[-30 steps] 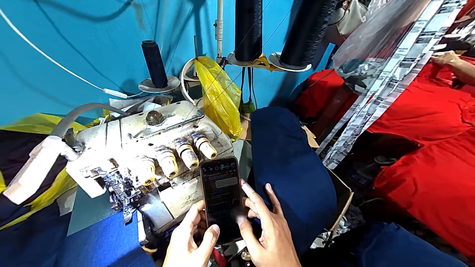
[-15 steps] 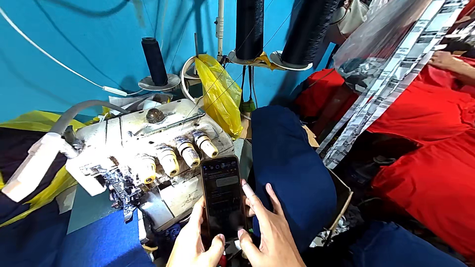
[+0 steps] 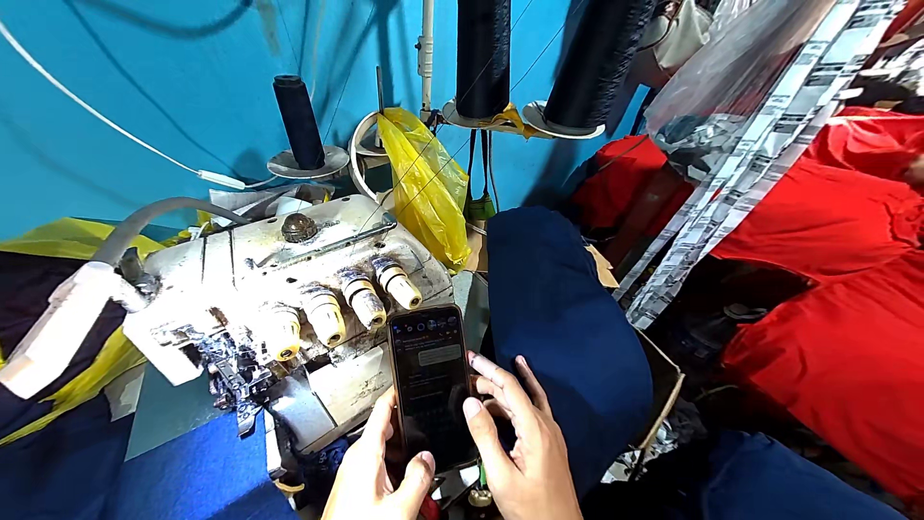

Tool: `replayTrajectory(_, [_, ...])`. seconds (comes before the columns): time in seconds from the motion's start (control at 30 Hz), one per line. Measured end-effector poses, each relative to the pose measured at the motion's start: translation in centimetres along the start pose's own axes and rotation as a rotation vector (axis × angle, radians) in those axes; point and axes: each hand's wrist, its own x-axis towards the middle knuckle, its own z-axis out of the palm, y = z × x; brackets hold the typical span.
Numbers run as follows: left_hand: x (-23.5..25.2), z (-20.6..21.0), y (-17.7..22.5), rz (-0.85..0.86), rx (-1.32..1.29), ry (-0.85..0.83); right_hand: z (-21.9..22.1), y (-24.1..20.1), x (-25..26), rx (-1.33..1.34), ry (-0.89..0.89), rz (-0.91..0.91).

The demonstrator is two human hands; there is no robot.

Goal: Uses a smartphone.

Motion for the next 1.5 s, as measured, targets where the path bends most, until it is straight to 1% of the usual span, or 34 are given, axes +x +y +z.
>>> replayTrajectory(0.1, [-0.1,0.1,0.2,0.002,-0.020,0.014,0.8,-0.2,0.4,0.000,0.113,0.023])
replayTrajectory(0.23, [0.0,0.0,-0.1,0.028,-0.013,0.022,1.4,-0.4,0.6,-0.019,0.170,0.043])
replayTrajectory(0.3, [0.0,0.0,-0.2,0.031,-0.023,0.023,1.2,-0.3,0.5,-0.014,0.142,0.030])
replayTrajectory(0.33, [0.0,0.0,-0.2,0.031,-0.036,0.026,0.8,-0.2,0.4,-0.012,0.098,0.015])
replayTrajectory(0.43, [0.1,-0.1,-0.3,0.031,-0.066,0.039,-0.9,0.2,0.0,-0.045,-0.120,-0.040])
replayTrajectory(0.5, [0.1,0.0,-0.4,0.023,-0.073,0.055,-1.4,0.1,-0.2,-0.109,-0.206,-0.057])
replayTrajectory(0.63, [0.1,0.0,-0.2,0.017,-0.071,0.056,-1.0,0.2,-0.5,-0.163,-0.164,-0.070])
replayTrajectory(0.8, [0.3,0.0,-0.4,0.008,-0.052,0.094,-0.7,-0.3,-0.4,-0.119,-0.116,-0.051])
replayTrajectory(1.0, [0.3,0.0,-0.5,0.037,-0.055,0.083,1.2,-1.0,-0.4,-0.174,0.043,-0.006])
replayTrajectory(1.07, [0.2,0.0,-0.4,0.033,-0.055,0.087,1.5,-0.9,-0.4,-0.185,0.066,-0.007])
replayTrajectory(1.13, [0.3,0.1,-0.4,0.030,-0.055,0.101,1.2,-0.9,-0.4,-0.153,0.032,-0.010])
replayTrajectory(1.3, [0.4,0.4,-0.3,0.011,-0.031,0.130,-0.2,-0.7,-0.8,-0.112,-0.119,-0.039])
replayTrajectory(1.4, [0.5,0.7,-0.2,-0.001,-0.035,0.156,-0.2,-0.6,-1.0,-0.134,-0.128,-0.054])
replayTrajectory(1.5, [0.3,0.4,-0.2,0.013,-0.048,0.115,0.0,-0.7,-1.0,-0.133,-0.092,-0.047])
